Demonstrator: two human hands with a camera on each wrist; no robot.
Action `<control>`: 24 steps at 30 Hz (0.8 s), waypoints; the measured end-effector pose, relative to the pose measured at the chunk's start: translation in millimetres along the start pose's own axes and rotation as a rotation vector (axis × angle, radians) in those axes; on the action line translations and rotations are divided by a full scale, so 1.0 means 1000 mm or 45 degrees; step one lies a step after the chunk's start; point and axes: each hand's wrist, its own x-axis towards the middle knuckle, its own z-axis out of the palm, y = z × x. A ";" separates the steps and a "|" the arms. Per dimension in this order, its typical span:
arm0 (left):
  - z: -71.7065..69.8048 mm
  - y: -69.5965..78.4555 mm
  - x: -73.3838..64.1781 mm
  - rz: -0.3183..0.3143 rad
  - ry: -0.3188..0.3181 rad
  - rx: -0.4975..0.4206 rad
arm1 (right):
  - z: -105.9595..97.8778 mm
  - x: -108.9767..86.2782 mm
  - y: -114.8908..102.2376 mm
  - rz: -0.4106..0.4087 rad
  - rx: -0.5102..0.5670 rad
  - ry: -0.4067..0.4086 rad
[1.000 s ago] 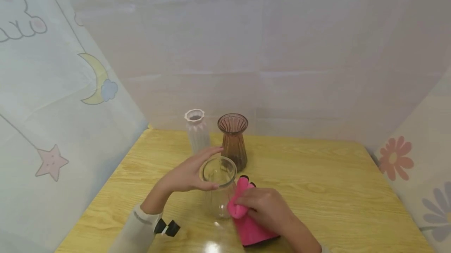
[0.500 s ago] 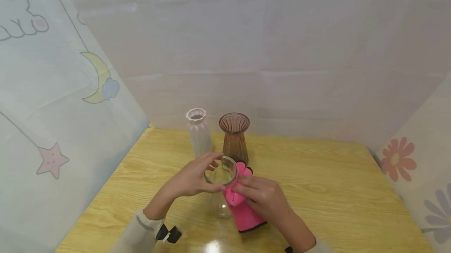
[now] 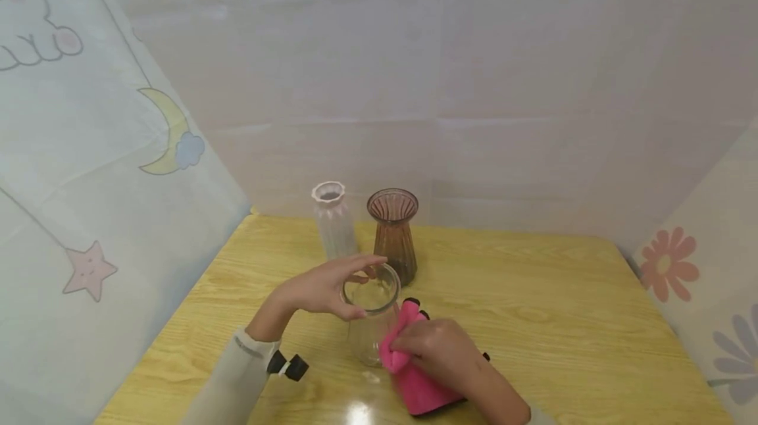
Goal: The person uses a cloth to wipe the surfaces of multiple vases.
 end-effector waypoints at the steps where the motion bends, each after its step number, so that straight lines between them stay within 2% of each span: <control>1: -0.002 -0.001 0.001 0.017 -0.018 -0.015 | 0.000 -0.001 0.000 0.005 0.001 -0.023; 4: -0.003 -0.002 0.002 0.037 -0.022 -0.015 | -0.002 -0.004 0.000 0.014 0.004 -0.058; 6: -0.001 -0.002 -0.001 0.025 0.022 -0.012 | -0.006 -0.004 0.000 0.018 0.001 -0.040; 10: 0.007 0.004 -0.008 -0.033 0.185 -0.007 | -0.019 0.001 0.001 0.016 -0.025 0.098; 12: 0.012 0.009 -0.011 -0.095 0.262 0.014 | -0.023 0.006 0.003 -0.004 -0.060 0.190; 14: 0.016 0.014 -0.013 -0.156 0.306 0.033 | -0.027 0.011 0.005 -0.013 -0.100 0.261; 18: 0.022 0.020 -0.013 -0.244 0.324 0.074 | -0.027 0.018 0.009 -0.044 -0.117 0.342; 24: 0.023 0.019 -0.013 -0.249 0.317 0.135 | -0.015 0.020 0.010 -0.083 -0.073 0.390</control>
